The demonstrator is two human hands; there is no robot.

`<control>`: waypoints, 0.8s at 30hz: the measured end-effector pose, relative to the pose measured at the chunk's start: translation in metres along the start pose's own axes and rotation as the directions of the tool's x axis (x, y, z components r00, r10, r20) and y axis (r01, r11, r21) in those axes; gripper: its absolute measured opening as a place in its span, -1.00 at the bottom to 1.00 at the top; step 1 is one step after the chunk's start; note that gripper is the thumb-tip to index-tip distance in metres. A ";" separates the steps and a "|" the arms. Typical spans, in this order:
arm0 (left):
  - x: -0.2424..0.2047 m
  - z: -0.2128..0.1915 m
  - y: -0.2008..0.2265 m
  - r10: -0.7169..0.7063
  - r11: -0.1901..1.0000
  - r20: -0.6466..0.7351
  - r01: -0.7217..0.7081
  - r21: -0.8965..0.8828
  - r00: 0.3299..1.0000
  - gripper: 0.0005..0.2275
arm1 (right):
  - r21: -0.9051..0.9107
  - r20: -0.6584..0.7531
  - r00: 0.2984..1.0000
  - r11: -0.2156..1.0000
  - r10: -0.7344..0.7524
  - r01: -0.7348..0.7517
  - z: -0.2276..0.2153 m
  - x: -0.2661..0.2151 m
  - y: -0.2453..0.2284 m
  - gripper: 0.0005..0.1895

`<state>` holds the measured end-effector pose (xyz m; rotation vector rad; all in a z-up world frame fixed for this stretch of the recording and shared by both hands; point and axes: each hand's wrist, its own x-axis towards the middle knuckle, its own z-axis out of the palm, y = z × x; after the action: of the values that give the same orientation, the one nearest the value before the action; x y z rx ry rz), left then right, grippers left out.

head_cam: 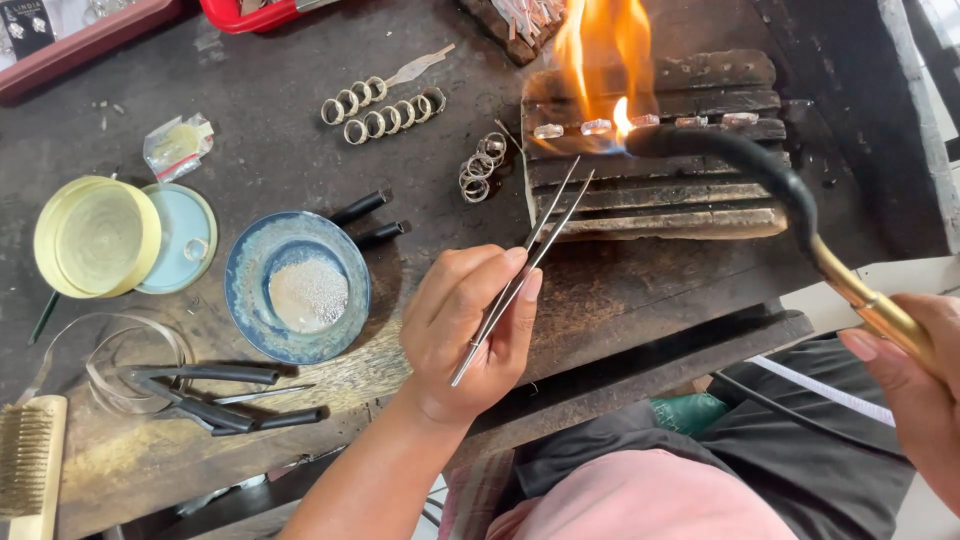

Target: Soldering multiple metal rings on a soldering block using a gas torch and tweezers at a jewelry workbench.

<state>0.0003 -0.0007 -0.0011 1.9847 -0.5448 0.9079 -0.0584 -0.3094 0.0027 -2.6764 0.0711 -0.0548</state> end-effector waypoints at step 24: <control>0.000 -0.002 0.000 0.000 1.000 0.025 0.000 -0.028 1.000 -0.87 | 0.281 -0.075 0.991 0.956 0.114 -0.088 0.025 0.024 0.060 -0.56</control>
<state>-0.0001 0.0010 -0.0001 1.9728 -0.5686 0.8719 -0.0358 -0.3532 -0.0463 -2.3854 0.2132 -0.1424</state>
